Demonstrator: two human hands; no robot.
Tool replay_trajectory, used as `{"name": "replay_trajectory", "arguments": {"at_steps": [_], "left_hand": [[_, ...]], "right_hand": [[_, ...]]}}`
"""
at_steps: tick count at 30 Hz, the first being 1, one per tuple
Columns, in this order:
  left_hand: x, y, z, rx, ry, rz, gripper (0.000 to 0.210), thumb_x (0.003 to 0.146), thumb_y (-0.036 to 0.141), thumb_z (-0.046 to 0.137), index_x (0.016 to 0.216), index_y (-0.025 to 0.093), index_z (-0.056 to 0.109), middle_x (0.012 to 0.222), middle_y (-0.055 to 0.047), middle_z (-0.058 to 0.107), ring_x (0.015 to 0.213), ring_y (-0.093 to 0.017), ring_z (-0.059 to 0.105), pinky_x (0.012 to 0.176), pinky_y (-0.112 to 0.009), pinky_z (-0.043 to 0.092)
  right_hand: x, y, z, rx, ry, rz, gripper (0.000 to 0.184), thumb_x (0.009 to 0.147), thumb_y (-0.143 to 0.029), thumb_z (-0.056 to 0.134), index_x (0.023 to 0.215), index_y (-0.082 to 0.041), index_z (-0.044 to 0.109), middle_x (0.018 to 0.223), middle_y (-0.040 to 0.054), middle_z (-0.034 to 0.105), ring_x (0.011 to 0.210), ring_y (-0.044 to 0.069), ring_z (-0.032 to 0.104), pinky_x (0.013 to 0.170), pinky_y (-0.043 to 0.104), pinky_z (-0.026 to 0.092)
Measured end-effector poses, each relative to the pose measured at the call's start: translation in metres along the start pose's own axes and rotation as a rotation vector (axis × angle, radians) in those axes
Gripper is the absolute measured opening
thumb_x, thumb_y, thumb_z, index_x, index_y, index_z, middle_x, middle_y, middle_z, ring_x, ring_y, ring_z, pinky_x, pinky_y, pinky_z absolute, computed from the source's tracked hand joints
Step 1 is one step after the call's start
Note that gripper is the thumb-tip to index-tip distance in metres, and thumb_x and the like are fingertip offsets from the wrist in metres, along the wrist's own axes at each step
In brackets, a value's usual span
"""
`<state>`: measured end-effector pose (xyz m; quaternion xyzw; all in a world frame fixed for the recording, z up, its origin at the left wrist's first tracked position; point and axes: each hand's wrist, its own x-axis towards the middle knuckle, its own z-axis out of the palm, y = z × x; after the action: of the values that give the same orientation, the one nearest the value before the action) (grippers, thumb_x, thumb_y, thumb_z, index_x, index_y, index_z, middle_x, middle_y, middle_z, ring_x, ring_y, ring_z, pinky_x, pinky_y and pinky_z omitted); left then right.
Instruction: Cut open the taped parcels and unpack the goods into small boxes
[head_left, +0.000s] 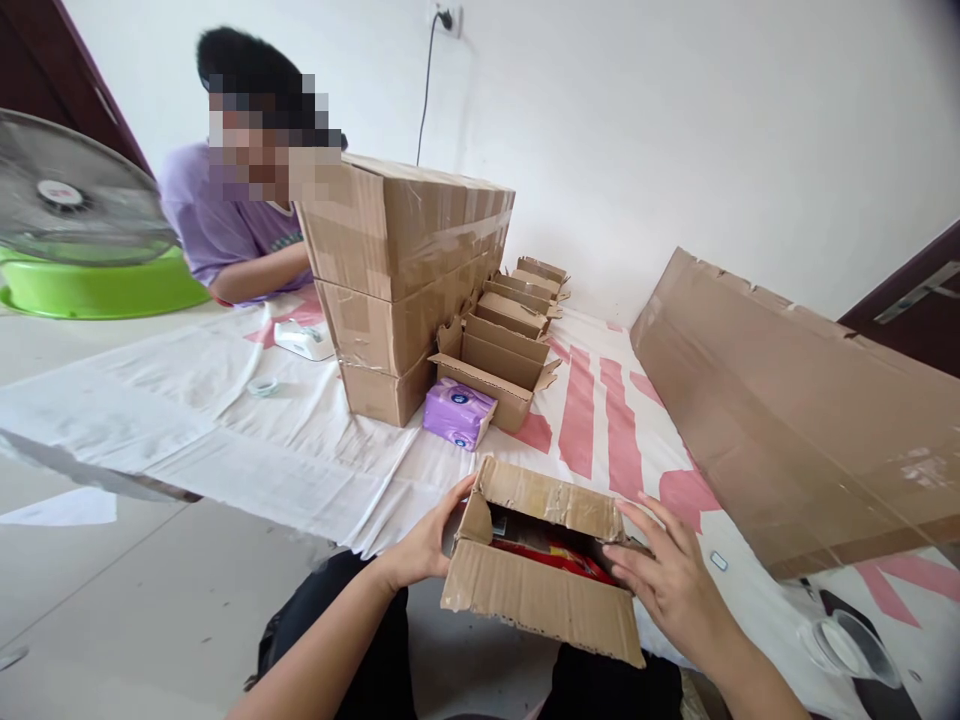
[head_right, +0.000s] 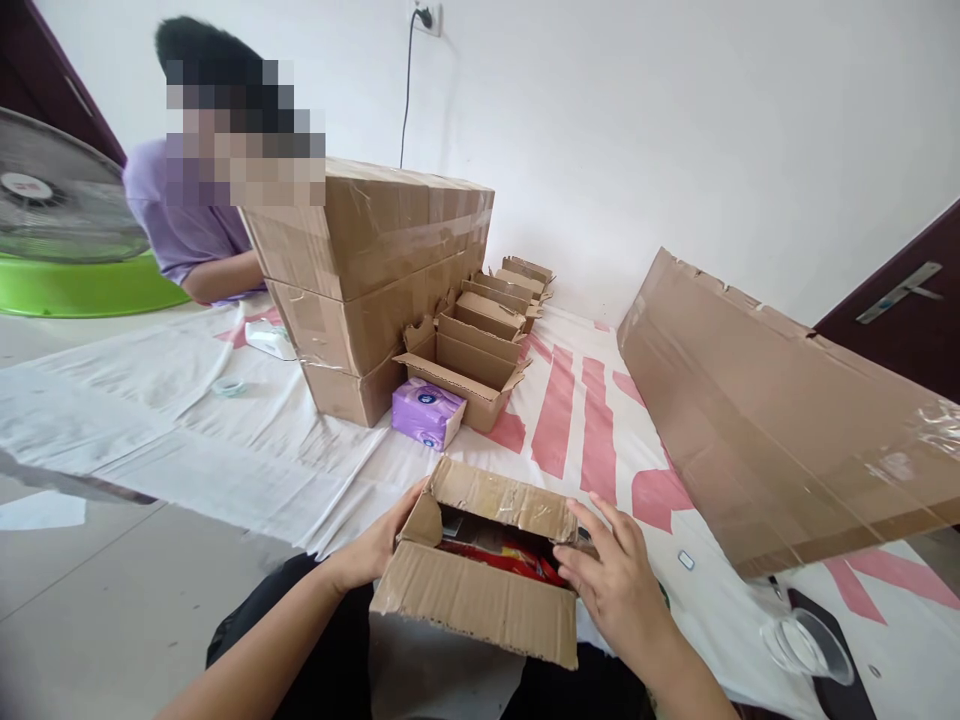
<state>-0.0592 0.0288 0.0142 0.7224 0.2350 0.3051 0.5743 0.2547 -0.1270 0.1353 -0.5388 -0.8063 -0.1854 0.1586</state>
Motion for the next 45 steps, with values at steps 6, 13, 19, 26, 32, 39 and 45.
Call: {"name": "replay_trajectory", "arguments": {"at_steps": [6,13,19,26,32,39,45], "left_hand": [[0.001,0.000,0.000,0.005,-0.002,0.022,0.120,0.062,0.057,0.082,0.155,0.024,0.013,0.157,-0.015,0.029,0.146,-0.042,0.019,0.120,-0.055,0.021],[0.002,-0.003,0.000,0.013,0.000,0.050,0.118,0.063,0.058,0.080,0.154,0.023,0.014,0.156,-0.016,0.031,0.145,-0.041,0.024,0.119,-0.055,0.023],[0.002,-0.003,0.000,0.009,-0.018,0.062,0.117,0.065,0.054,0.082,0.154,0.021,0.014,0.158,-0.018,0.027,0.145,-0.042,0.023,0.120,-0.056,0.019],[0.002,0.002,0.001,0.038,-0.014,0.047,0.118,0.064,0.054,0.081,0.155,0.025,0.011,0.158,-0.014,0.027,0.146,-0.041,0.022,0.121,-0.053,0.019],[-0.003,0.023,-0.036,0.138,-0.138,0.051,0.101,0.074,0.052,0.074,0.153,0.028,0.017,0.159,-0.012,0.026,0.145,-0.038,0.024,0.117,-0.056,0.026],[0.019,0.122,-0.034,0.505,0.020,0.274,0.028,0.097,0.036,0.045,0.116,0.023,0.060,0.116,-0.007,0.066,0.114,-0.024,0.058,0.104,-0.042,0.040],[0.044,0.141,0.005,0.966,-0.370,0.358,0.032,0.095,0.034,0.048,0.081,0.024,0.074,0.076,-0.004,0.072,0.098,-0.026,0.064,0.117,-0.055,0.009]], "right_hand": [[-0.002,0.006,0.005,-0.076,-0.046,0.019,0.025,0.094,-0.036,0.057,0.114,-0.028,0.070,0.145,0.0098,0.051,0.134,0.036,0.041,0.097,0.055,0.047],[0.003,0.013,0.013,0.032,-0.109,0.211,0.054,0.094,-0.040,0.053,0.144,-0.024,0.044,0.146,0.0122,0.049,0.132,0.032,0.046,0.103,0.052,0.046],[0.027,0.016,0.017,0.083,-0.247,0.357,0.080,0.079,-0.036,0.067,0.150,-0.022,0.032,0.158,0.0134,0.032,0.139,0.035,0.039,0.105,0.056,0.044],[0.044,0.014,0.027,0.144,-0.273,0.299,0.053,0.082,-0.023,0.057,0.134,-0.017,0.055,0.128,0.0151,0.066,0.116,0.032,0.062,0.097,0.052,0.051],[0.030,0.018,0.031,0.377,-0.098,0.471,0.052,0.095,-0.038,0.044,0.145,-0.023,0.039,0.125,0.0133,0.068,0.111,0.027,0.067,0.089,0.046,0.055],[0.016,0.016,0.064,0.599,0.178,0.659,0.037,0.095,-0.042,0.041,0.126,-0.021,0.045,0.114,0.0142,0.072,0.106,0.026,0.068,0.089,0.045,0.054],[0.007,0.017,0.073,0.599,0.183,0.743,0.034,0.094,-0.047,0.044,0.116,-0.022,0.049,0.112,0.0119,0.072,0.103,0.026,0.068,0.089,0.044,0.054]]}}
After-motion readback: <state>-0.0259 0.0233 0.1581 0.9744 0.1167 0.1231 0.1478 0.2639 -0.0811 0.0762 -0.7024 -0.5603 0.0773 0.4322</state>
